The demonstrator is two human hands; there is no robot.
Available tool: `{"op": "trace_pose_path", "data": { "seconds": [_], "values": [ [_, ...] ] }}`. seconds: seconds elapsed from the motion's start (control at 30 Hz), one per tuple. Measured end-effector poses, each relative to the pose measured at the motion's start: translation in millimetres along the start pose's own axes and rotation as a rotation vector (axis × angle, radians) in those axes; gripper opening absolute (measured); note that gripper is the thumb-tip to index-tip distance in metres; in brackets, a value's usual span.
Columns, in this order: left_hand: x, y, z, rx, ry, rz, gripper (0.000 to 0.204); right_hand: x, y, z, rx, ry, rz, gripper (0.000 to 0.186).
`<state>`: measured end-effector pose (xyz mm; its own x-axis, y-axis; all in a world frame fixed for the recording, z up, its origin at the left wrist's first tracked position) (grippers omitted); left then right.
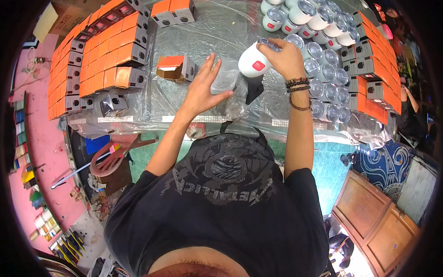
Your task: The recorder is packing white ceramic mugs into individual cardboard boxes.
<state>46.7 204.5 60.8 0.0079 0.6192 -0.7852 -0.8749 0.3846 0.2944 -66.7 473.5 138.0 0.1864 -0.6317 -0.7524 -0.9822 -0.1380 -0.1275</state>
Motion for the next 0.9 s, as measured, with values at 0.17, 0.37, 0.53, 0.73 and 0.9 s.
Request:
{"op": "trace_pose_path", "data": {
  "seconds": [0.17, 0.37, 0.53, 0.73, 0.9],
  "values": [
    [-22, 43, 20, -0.161, -0.598, -0.075, 0.089, 11, -2, -2, -0.097, 0.168, -0.162, 0.063],
    [-1, 45, 26, -0.608, -1.439, -0.238, 0.073, 53, 6, 37, -0.163, 0.941, -0.309, 0.072],
    [1, 23, 20, -0.679, -1.721, -0.092, 0.075, 110, 8, 127, 0.194, -0.36, -0.297, 0.083],
    [0, 11, 24, -0.616, -1.665, 0.015, 0.081, 136, -12, 145, 0.194, -0.276, -0.252, 0.041],
    [-10, 10, 27, -0.527, -1.77, 0.117, 0.073, 44, -44, 86, -0.192, 0.254, -0.149, 0.033]
  ]
}}
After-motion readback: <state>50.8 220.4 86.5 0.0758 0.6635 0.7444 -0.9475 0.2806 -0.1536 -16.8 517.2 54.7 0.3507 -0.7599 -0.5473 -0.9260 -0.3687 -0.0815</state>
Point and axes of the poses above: each hand's wrist, its own y-axis towards the middle knuckle, its own x-axis out of the palm, z = x × y, the point moved 1 cm from there along y, towards the middle knuckle, and after that the axes turned 10 degrees about -z, right-handed, at the moved point
